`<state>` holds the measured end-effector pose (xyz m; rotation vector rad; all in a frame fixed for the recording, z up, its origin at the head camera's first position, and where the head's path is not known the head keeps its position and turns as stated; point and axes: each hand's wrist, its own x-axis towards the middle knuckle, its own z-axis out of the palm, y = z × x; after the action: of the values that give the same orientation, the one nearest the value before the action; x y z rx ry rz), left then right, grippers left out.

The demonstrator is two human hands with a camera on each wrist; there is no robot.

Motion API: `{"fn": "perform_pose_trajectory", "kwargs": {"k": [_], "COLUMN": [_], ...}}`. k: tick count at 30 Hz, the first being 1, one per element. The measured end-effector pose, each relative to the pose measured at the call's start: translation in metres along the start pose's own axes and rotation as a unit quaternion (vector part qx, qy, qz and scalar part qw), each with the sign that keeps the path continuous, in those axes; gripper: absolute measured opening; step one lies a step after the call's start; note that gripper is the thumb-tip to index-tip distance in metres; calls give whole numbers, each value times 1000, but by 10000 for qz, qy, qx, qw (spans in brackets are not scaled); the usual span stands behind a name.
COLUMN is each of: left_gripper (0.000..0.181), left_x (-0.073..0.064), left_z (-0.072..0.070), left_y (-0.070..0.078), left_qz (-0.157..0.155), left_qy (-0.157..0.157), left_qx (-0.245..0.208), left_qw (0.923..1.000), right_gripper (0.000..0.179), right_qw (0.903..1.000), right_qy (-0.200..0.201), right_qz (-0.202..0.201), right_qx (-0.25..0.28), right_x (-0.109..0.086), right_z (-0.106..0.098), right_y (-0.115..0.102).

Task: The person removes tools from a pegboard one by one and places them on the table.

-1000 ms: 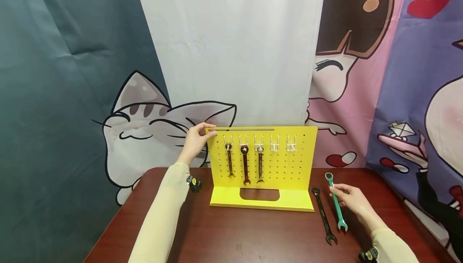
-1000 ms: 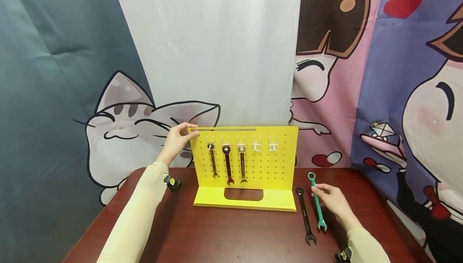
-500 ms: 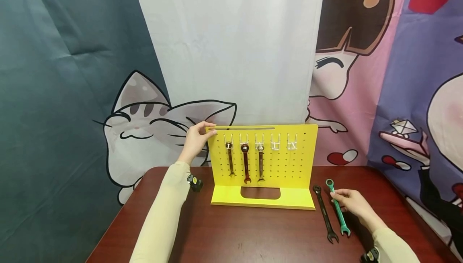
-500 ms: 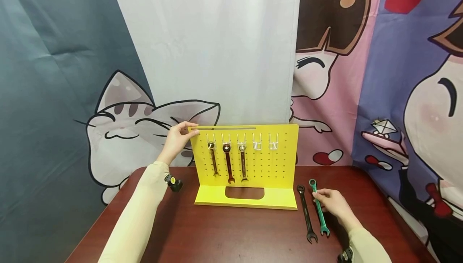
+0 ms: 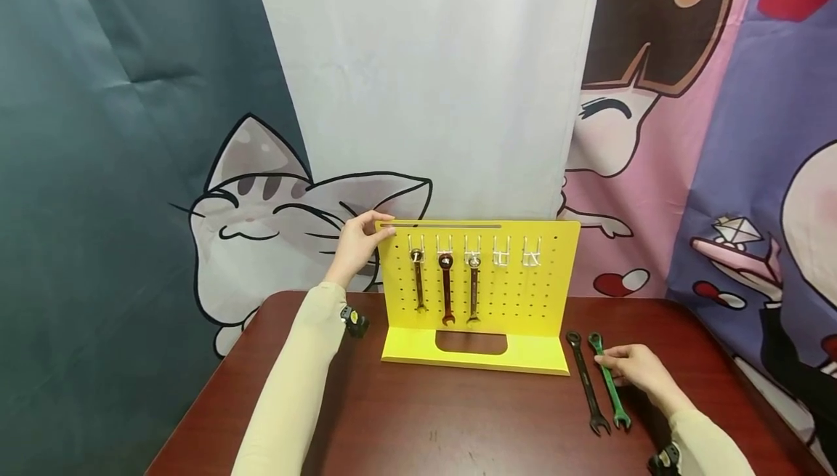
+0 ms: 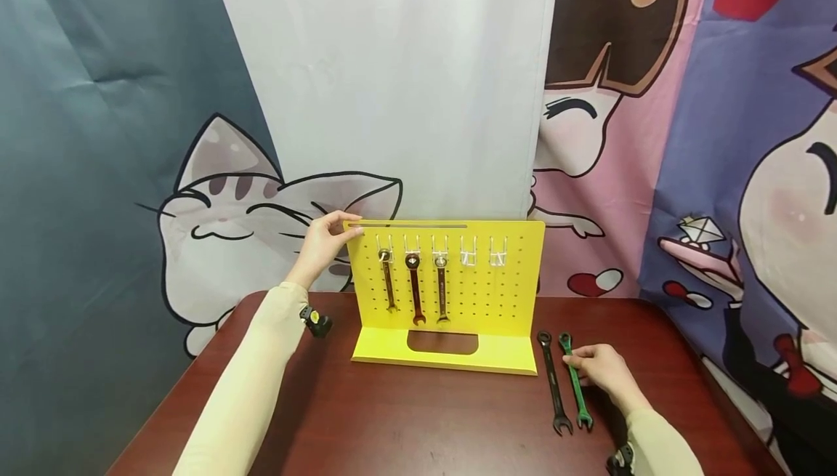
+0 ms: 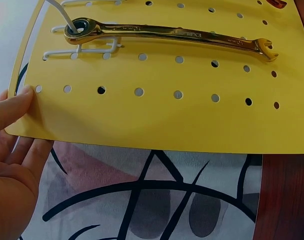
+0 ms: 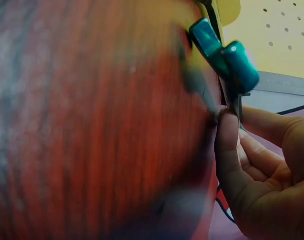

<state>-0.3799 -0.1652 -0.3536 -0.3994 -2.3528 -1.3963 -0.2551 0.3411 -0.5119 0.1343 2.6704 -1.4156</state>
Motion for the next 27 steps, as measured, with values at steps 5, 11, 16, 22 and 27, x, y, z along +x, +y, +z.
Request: {"fn": "perform_pose_trajectory", "kwargs": {"k": [5, 11, 16, 22, 27], "left_gripper": [23, 22, 23, 23, 24], "left_x": [0, 0, -1, -2, -1], "left_z": [0, 1, 1, -1, -3], "left_y": [2, 4, 5, 5, 4], "left_qz": [-66, -3, -39, -70, -12], "left_qy": [-82, -72, -76, -64, -45], "left_qx": [-6, -59, -96, -87, -93], "left_qw": [9999, 10000, 9999, 9999, 9999], "right_gripper": [33, 27, 24, 19, 16], "right_qw": [9998, 9995, 9990, 9978, 9947], "right_qy": [5, 76, 137, 175, 165], "right_qz": [173, 214, 247, 166, 147], "right_qx": [-42, -201, -337, -623, -1007], "right_x": [-2, -4, -6, -6, -4], "right_z": [1, 0, -1, 1, 3], "right_y": [0, -2, -4, -9, -13]}}
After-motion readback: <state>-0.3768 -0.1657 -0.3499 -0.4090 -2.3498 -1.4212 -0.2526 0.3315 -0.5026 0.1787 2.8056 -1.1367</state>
